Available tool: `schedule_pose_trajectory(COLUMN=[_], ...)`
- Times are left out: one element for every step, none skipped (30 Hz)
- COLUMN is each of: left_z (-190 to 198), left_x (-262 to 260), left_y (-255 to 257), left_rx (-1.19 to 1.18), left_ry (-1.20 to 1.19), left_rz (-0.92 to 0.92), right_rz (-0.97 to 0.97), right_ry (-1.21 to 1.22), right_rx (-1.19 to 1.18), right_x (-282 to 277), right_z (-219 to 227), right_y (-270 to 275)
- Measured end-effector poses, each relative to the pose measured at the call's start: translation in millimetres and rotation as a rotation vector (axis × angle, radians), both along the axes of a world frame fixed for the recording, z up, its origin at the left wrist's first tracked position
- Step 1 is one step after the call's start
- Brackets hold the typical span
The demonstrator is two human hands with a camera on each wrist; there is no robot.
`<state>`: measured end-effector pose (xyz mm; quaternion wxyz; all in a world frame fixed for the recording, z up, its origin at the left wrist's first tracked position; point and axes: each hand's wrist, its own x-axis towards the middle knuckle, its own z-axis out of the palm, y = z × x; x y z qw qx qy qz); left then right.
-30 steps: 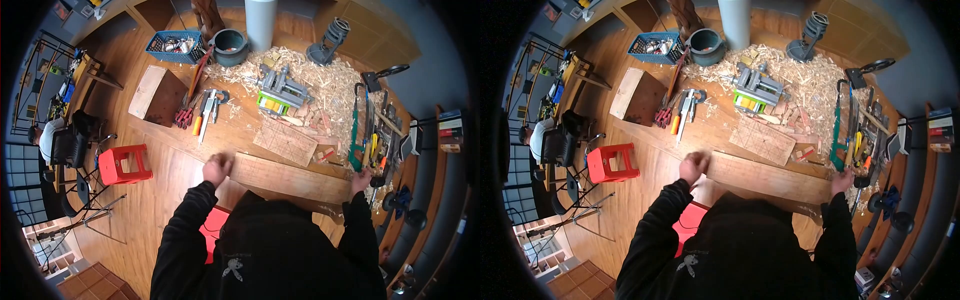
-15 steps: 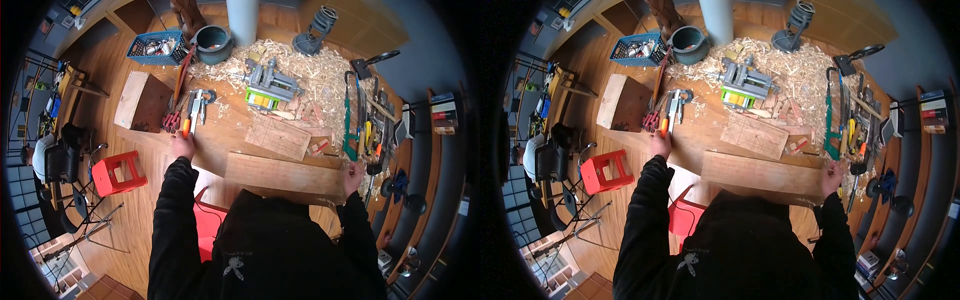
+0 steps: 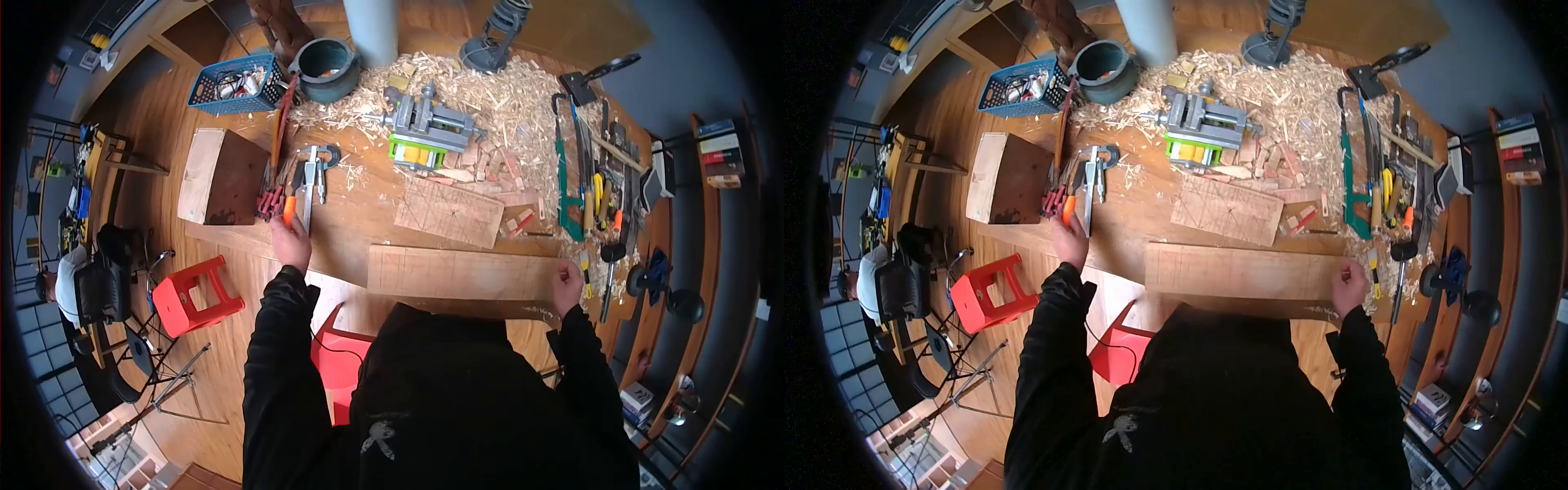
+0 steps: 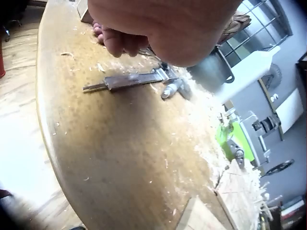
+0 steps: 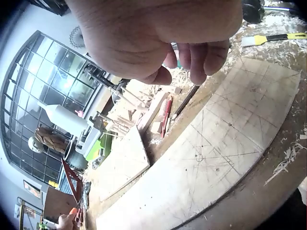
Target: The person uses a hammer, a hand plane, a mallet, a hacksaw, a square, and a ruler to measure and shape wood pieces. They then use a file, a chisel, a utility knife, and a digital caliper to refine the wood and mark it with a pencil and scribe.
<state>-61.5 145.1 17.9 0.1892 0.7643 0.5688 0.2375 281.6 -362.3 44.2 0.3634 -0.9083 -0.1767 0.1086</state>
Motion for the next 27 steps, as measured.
schedule_pose_trajectory(left_z=[15.8,31.6,35.8,53.3,73.8,84.8,93.5,101.8,110.4,118.3,125.0,130.4,134.5,138.5,140.0,135.7,131.6,132.7,134.1,128.3,117.7,111.0,104.1,101.6,99.7,98.7,99.2], left_x=[1.6,4.5,1.7,2.6,4.6,6.1,7.5,9.8,14.2,19.9,26.5,35.1,44.7,53.7,63.8,73.7,83.0,91.8,100.0,107.0,113.9,121.0,127.4,133.7,138.3,141.4,140.5], left_y=[-2.6,-5.5,-4.2,-7.1,-11.3,-14.8,-18.7,-23.3,-30.7,-41.6,-53.9,-67.6,-82.4,-95.2,-107.1,-119.9,-133.4,-147.2,-160.0,-171.4,-181.5,-189.6,-196.5,-202.2,-208.0,-213.7,-215.3], left_rx=[0.021,0.07,0.153,0.127,0.102,0.102,0.099,0.096,0.094,0.051,0.007,-0.049,-0.107,-0.101,-0.093,-0.095,-0.096,-0.152,-0.207,-0.21,-0.224,-0.237,-0.242,-0.256,-0.27,-0.435,-0.439], left_ry=[-0.079,-0.19,-0.205,-0.169,-0.133,-0.131,-0.253,-0.374,-0.371,-0.363,-0.355,-0.324,-0.294,-0.292,-0.291,-0.279,-0.268,-0.225,-0.181,-0.182,-0.14,-0.099,-0.102,-0.088,-0.072,0.006,0.006], left_rz=[-0.007,-0.043,-0.052,-0.045,-0.036,-0.046,-0.141,-0.235,-0.24,-0.348,-0.455,-0.529,-0.602,-0.747,-0.892,-0.986,-1.079,-1.125,-1.17,-1.173,-1.238,-1.303,-1.308,-1.362,-1.414,-1.42,-1.419], right_rz=[0.04,0.004,-0.011,0.009,0.032,0.007,-0.002,0.024,0.051,0.037,0.032,0.133,0.234,0.229,0.278,0.326,0.321,0.405,0.492,0.487,0.526,0.563,0.556,0.549,0.545,0.543,0.474], right_ry=[-0.031,0.023,0.03,0.043,0.055,0.125,0.128,0.123,0.119,0.178,0.183,0.239,0.294,0.298,0.491,0.683,0.683,0.835,0.986,0.987,1.053,1.119,1.119,1.128,1.138,1.142,1.141], right_rx=[-0.016,0.004,0.002,-0.016,-0.033,0.06,0.061,0.081,0.1,0.164,0.162,0.188,0.213,0.209,0.187,0.166,0.163,0.144,0.124,0.123,0.151,0.179,0.176,0.126,0.076,0.072,0.019], right_x=[-2.2,-4.7,-8.5,-12.2,-13.3,-12.5,-13.6,-16.0,-18.8,-22.2,-25.6,-28.5,-33.5,-40.9,-49.7,-57.3,-63.8,-69.9,-74.7,-78.7,-81.9,-83.7,-84.1,-84.5,-85.0,-85.1,-84.3], right_z=[0.4,-3.5,1.2,11.0,15.9,4.7,6.0,6.3,6.6,5.9,6.9,12.1,22.2,33.5,54.3,73.8,91.6,108.1,116.0,117.2,117.9,117.9,115.8,111.3,106.3,101.6,96.4], right_y=[0.5,0.1,4.9,14.1,19.7,18.4,22.0,27.3,34.2,41.4,47.5,54.2,63.4,72.6,88.1,102.1,113.6,124.1,131.1,134.6,136.6,137.2,137.2,136.4,134.5,131.8,128.8])
